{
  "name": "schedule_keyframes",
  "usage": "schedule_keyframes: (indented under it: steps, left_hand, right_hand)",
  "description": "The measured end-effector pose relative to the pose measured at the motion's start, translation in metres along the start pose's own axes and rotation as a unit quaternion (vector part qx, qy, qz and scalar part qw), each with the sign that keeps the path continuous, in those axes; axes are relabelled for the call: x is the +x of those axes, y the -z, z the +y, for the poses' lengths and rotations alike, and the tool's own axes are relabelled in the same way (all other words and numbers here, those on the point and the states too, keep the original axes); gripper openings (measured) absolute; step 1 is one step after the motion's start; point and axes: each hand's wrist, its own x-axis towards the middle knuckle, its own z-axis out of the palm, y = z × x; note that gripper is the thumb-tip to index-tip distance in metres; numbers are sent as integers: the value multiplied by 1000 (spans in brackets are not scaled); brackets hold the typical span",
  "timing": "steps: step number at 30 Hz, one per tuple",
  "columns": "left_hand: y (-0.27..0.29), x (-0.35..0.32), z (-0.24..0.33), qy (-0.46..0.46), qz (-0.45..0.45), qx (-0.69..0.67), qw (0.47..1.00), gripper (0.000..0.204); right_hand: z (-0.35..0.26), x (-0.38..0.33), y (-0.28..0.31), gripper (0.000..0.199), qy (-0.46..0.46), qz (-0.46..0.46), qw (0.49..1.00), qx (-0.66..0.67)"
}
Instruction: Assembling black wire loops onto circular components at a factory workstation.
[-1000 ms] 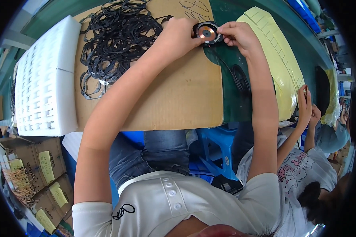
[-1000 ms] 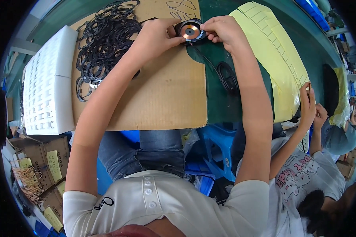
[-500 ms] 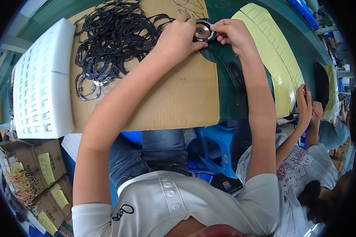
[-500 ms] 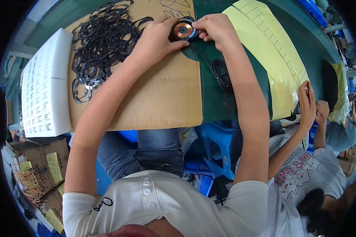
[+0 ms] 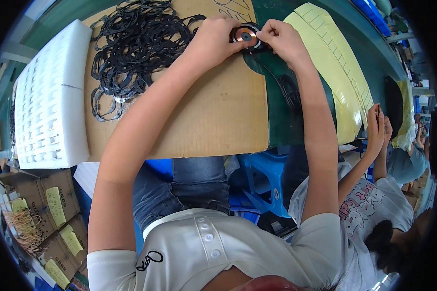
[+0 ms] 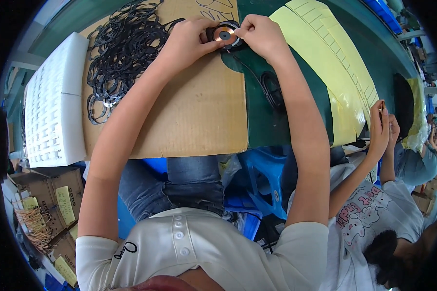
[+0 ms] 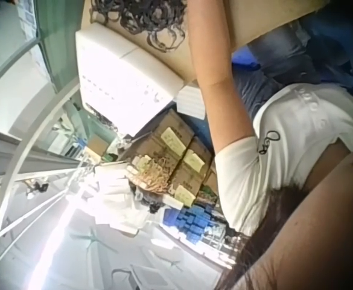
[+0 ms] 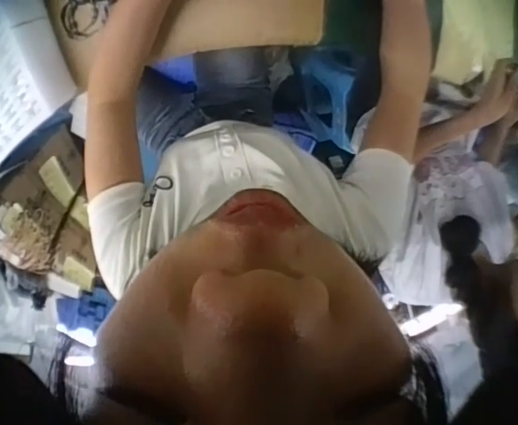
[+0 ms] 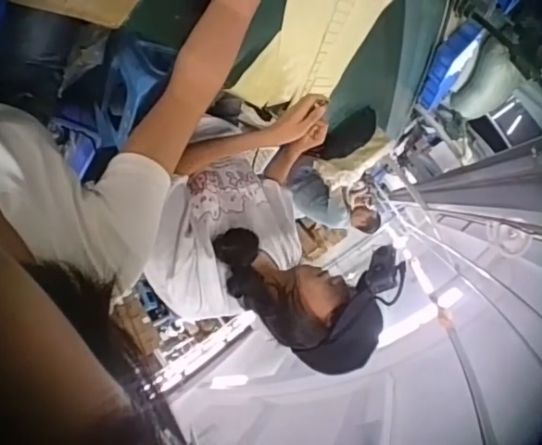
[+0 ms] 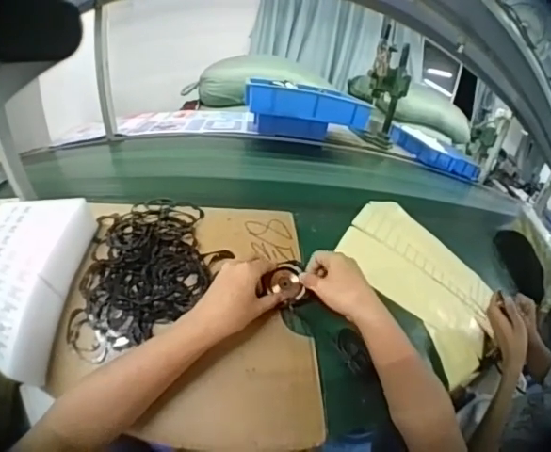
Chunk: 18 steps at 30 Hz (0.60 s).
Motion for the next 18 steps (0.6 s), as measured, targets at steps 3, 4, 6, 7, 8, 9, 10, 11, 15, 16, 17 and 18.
schedule_keyframes:
  steps: [3, 4, 6, 7, 8, 9, 10, 11, 15, 16, 17, 18]
  left_hand:
    - [-2, 0, -1, -6, 2, 14, 1000, 31]
    - [-3, 0, -2, -14, 2, 21, 1000, 31]
    - [-5, 0, -2, -30, 1, 33, 999, 31]
    - [-6, -1, -3, -29, -1, 33, 999, 31]
    - [-6, -2, -3, -22, -1, 27, 999, 29]
    - [-7, -4, -3, -15, -1, 22, 1000, 28]
    - [-7, -5, -4, -8, -1, 17, 1000, 27]
    - [-7, -7, -4, 0, -1, 11, 1000, 26]
    - [-4, -8, -2, -33, -9, 151, 988, 30]
    - [-4, -8, -2, -42, -11, 198, 979, 32]
    - [-3, -8, -2, -41, -10, 199, 979, 32]
    - [-2, -8, -2, -38, -14, 202, 979, 32]
  right_hand:
    - [0, -1, 2, 11, 34, -18, 996, -85]
    - [0, -1, 2, 14, 41, -32, 991, -123]
    - [2, -2, 3, 20, 56, -59, 977, -198]
    - [1, -4, 1, 20, 55, -59, 977, -196]
    - [-1, -8, -2, 24, 53, -36, 969, -240]
    - [-3, -12, -5, 28, 51, -13, 958, -283]
    - [-5, -15, -8, 33, 50, 10, 944, -326]
    - [-6, -16, -9, 37, 48, 34, 928, -368]
    - [14, -17, -9, 40, 132, 49, 915, -378]
    - [20, -17, -10, 41, 161, 54, 909, -381]
    - [25, -16, -11, 43, 193, 58, 902, -382]
    - [29, -16, -12, 44, 224, 62, 894, -384]
